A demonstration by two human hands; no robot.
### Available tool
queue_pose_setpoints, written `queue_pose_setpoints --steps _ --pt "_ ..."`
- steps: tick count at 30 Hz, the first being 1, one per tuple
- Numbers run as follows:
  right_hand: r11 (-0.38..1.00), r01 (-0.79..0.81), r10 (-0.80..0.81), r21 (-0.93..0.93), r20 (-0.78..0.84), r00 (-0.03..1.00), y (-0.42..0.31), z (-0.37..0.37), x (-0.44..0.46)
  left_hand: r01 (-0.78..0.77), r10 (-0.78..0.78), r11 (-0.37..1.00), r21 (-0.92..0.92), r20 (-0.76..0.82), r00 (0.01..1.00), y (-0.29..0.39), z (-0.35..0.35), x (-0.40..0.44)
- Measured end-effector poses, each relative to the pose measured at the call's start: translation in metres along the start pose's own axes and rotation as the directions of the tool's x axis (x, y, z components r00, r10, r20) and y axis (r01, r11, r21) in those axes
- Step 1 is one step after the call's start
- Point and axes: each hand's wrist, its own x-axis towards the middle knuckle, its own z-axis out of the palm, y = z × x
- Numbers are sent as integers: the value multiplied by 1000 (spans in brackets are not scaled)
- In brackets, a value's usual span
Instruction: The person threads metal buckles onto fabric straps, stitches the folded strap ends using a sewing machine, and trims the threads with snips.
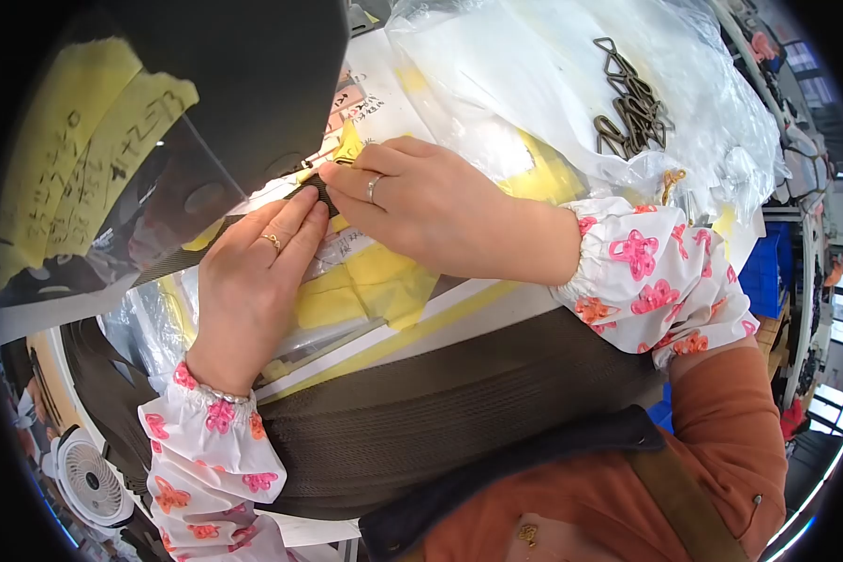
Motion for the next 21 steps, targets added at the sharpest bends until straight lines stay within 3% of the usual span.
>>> queue_pose_setpoints --steps 3,6,12,14,17,18,21 --pt "996 -59 47 73 160 986 -3 -10 5 12 -12 1000 -9 35 999 1 -2 1" --pt "996 -52 61 76 -132 989 1 3 -4 4 -3 1000 -11 49 999 0 -3 2" --pt "996 -85 85 24 -22 996 -2 1 -5 29 -26 999 -42 53 998 1 -3 2" --pt "996 -87 88 12 -66 994 -2 2 -4 60 -59 993 -105 9 998 3 -2 2" --pt "994 -100 101 35 -51 994 -1 -3 -4 177 -185 945 -273 -3 983 4 -7 1" --pt "993 -106 108 54 -29 994 -2 -5 -3 345 -315 878 -332 140 939 6 -6 -4" --pt "991 -116 116 69 3 993 0 -6 0 407 -344 827 -387 222 912 2 -7 -1"
